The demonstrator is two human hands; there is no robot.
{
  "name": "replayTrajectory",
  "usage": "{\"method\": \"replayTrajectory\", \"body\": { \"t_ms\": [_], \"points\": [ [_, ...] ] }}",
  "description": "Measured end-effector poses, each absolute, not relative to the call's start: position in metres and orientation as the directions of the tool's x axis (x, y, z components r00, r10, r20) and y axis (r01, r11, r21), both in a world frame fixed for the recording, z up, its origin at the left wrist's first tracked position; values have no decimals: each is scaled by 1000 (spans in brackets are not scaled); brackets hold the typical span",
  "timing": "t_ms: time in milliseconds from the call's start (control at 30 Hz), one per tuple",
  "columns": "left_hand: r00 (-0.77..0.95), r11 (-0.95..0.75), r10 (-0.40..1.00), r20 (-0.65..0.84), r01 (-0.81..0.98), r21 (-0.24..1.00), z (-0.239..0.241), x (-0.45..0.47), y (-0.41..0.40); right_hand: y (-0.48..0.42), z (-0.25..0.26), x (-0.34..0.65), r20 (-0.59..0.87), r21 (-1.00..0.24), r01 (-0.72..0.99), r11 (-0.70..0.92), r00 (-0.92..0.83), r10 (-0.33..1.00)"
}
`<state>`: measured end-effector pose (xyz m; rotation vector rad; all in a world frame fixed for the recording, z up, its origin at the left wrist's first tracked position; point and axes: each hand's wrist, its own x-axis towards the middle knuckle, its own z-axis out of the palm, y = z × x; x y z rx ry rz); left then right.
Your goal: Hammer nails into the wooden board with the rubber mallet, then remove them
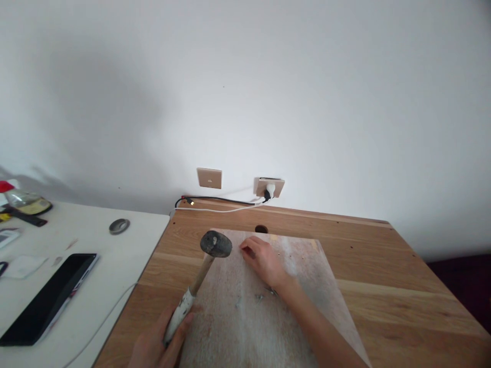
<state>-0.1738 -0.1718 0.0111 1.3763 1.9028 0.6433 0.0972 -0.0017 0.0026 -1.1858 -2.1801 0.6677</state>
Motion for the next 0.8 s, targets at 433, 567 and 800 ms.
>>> {"method": "replayTrajectory", "body": {
  "t_ms": [433, 567, 800],
  "points": [
    [-79, 250, 957, -278, 709, 660, 21, -154, -142, -4, -1, 101, 231, -639, 628, 445, -395, 889],
    [-53, 237, 940, -338, 814, 530, 24, -150, -136, -14, 5, 118, 232, -636, 653, 410, -346, 909],
    [-115, 286, 942, -314, 764, 579, 20, -152, -140, -58, 36, 118, 174, -583, 589, 559, -582, 794]
  ]
}}
